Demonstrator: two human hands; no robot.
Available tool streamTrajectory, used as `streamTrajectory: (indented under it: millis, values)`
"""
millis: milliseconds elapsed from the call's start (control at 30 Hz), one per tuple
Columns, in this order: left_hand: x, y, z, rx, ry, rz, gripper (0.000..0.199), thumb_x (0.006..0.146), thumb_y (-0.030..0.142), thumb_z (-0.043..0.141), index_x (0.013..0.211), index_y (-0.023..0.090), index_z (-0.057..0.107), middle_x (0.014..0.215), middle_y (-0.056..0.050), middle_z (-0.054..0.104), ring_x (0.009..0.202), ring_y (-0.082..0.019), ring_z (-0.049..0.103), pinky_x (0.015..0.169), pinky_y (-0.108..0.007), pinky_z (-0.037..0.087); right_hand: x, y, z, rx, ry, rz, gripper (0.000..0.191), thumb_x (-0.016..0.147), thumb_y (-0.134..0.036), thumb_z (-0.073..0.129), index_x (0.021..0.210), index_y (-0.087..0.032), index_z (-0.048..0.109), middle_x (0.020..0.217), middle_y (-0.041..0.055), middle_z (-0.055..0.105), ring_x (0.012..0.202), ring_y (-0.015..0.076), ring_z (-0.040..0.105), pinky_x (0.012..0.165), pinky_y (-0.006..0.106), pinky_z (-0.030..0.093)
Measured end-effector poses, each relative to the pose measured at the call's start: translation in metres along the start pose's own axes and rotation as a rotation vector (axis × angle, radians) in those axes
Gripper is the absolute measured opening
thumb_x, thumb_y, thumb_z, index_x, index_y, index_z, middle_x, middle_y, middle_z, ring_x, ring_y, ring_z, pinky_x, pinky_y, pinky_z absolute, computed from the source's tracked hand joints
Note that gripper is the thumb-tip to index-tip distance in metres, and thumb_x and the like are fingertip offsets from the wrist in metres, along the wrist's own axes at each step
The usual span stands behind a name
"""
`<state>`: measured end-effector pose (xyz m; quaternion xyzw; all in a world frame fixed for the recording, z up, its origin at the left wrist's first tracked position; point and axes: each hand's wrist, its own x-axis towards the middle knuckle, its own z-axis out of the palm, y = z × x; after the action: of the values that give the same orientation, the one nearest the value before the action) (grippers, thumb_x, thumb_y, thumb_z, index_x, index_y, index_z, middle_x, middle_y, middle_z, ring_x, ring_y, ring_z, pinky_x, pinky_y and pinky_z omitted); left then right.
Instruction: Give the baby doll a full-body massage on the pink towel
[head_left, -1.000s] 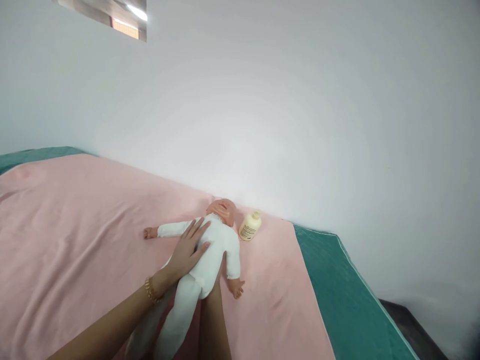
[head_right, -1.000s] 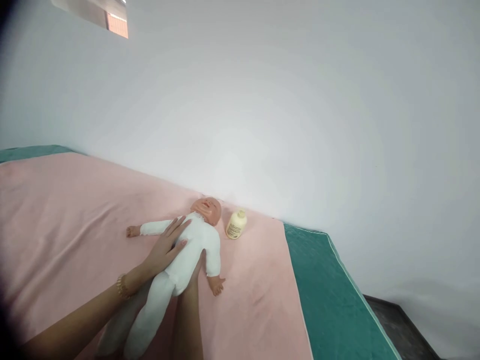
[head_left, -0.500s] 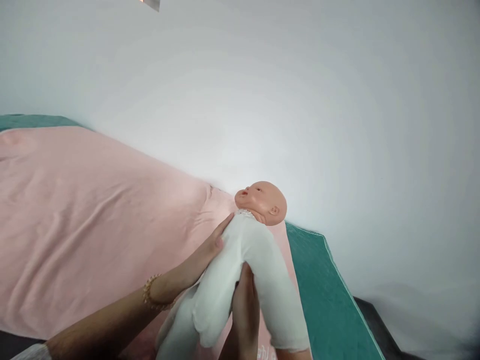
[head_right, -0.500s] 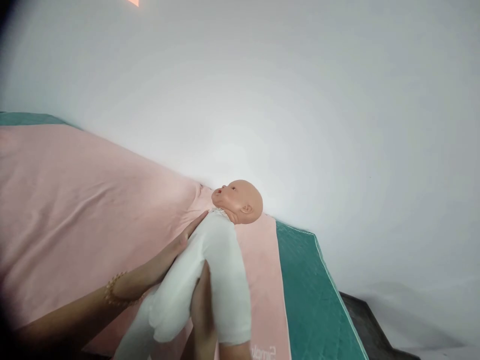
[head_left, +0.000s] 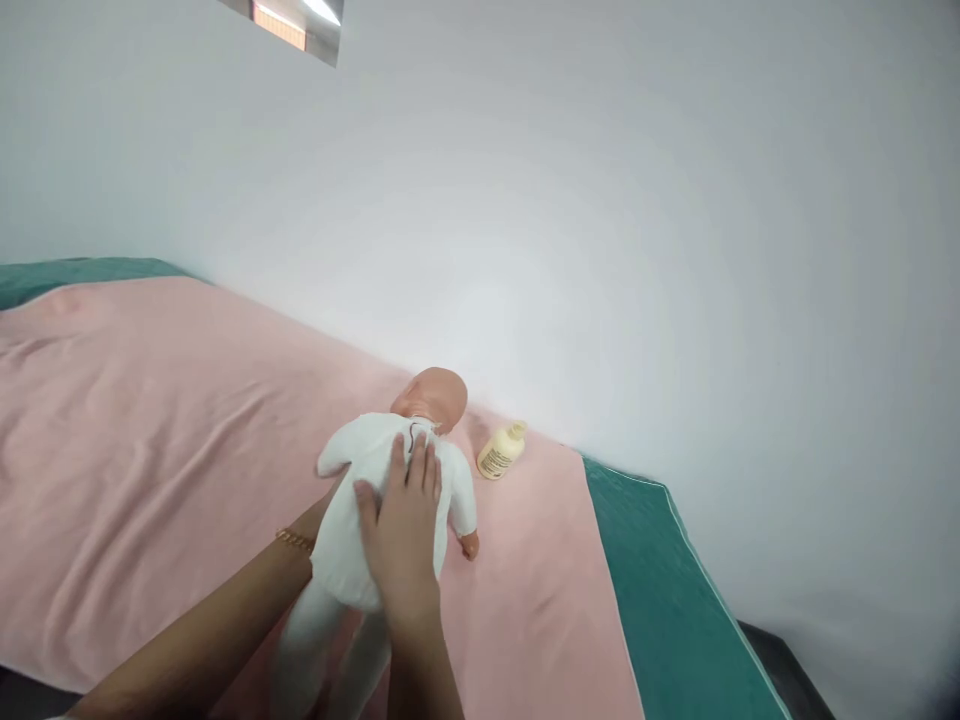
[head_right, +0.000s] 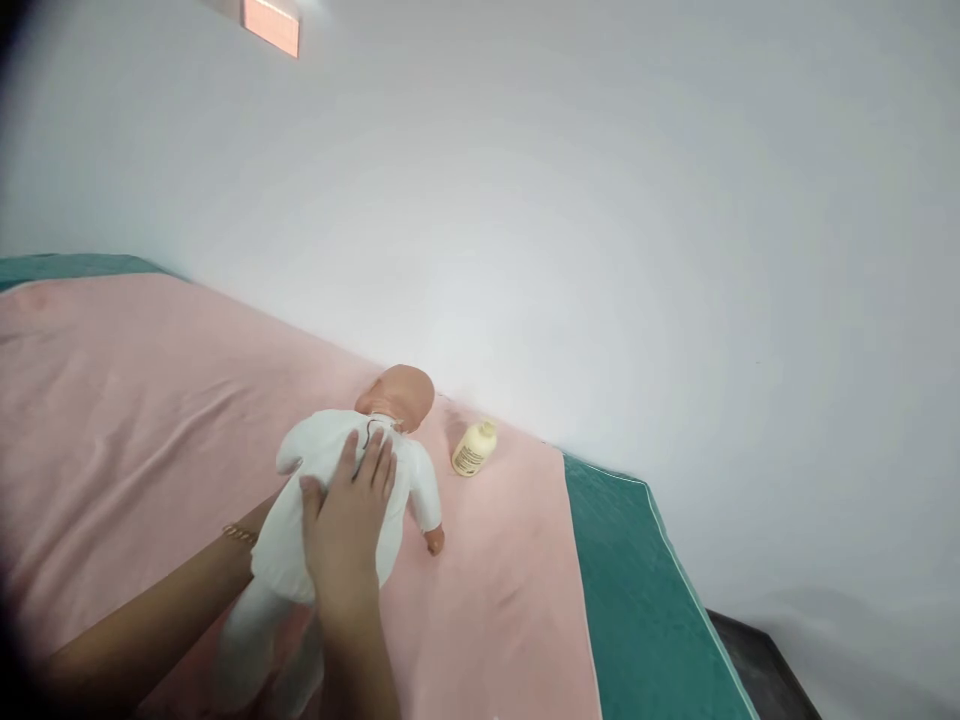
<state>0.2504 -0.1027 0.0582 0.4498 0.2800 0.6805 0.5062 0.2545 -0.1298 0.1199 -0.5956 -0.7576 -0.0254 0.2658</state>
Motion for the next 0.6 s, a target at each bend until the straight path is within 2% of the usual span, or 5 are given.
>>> streamTrajectory:
  millis: [67, 133, 267, 333, 600]
  values:
    - [0.001, -0.003, -0.009, -0.045, 0.087, 0.033, 0.08, 0.088, 0.064, -0.018, 0.158, 0.035, 0.008, 0.158, -0.003, 0.033, 0.141, -0.027, 0.039, 0.113, -0.055, 0.037, 0.005, -0.001, 0.012, -0.021, -0.001, -0.017, 0.07, 0.096, -0.039, 0.05, 0.156, -0.02, 0.021, 0.163, 0.0122, 0.015, 0.15, 0.0355, 0.016, 0.114, 0.059, 0.029]
    - [0.003, -0.007, -0.023, -0.033, 0.077, 0.024, 0.074, 0.09, 0.063, -0.016, 0.158, 0.037, -0.002, 0.159, -0.002, 0.031, 0.141, -0.028, 0.039, 0.113, -0.057, 0.035, 0.005, 0.001, 0.025, -0.042, 0.007, -0.01, 0.071, 0.095, -0.036, 0.052, 0.156, -0.02, 0.02, 0.163, 0.0131, 0.013, 0.15, 0.0367, 0.014, 0.113, 0.062, 0.028]
    - [0.009, -0.017, -0.055, 0.167, -0.198, -0.059, 0.078, 0.088, 0.065, -0.017, 0.158, 0.032, -0.009, 0.158, -0.006, 0.033, 0.141, -0.029, 0.039, 0.112, -0.058, 0.035, -0.002, 0.013, 0.054, -0.067, 0.009, 0.046, 0.071, 0.095, -0.039, 0.052, 0.156, -0.021, 0.02, 0.163, 0.0157, 0.009, 0.149, 0.0407, 0.015, 0.111, 0.065, 0.028]
    - [0.012, -0.024, -0.068, 0.19, -0.241, -0.084, 0.08, 0.087, 0.066, -0.017, 0.158, 0.028, -0.011, 0.156, -0.009, 0.037, 0.143, -0.031, 0.035, 0.112, -0.059, 0.034, -0.007, 0.021, 0.068, -0.072, 0.009, 0.061, 0.07, 0.096, -0.042, 0.049, 0.156, -0.021, 0.02, 0.163, 0.0159, 0.008, 0.149, 0.0417, 0.015, 0.111, 0.065, 0.028]
    - [0.001, -0.049, -0.077, 0.095, -0.197, -0.224, 0.075, 0.091, 0.071, -0.003, 0.157, 0.04, 0.014, 0.155, -0.004, 0.039, 0.145, -0.032, 0.03, 0.113, -0.061, 0.033, -0.014, 0.042, 0.099, -0.119, 0.003, 0.083, 0.069, 0.096, -0.047, 0.049, 0.156, -0.023, 0.023, 0.162, 0.0163, 0.015, 0.148, 0.0399, 0.02, 0.11, 0.063, 0.028]
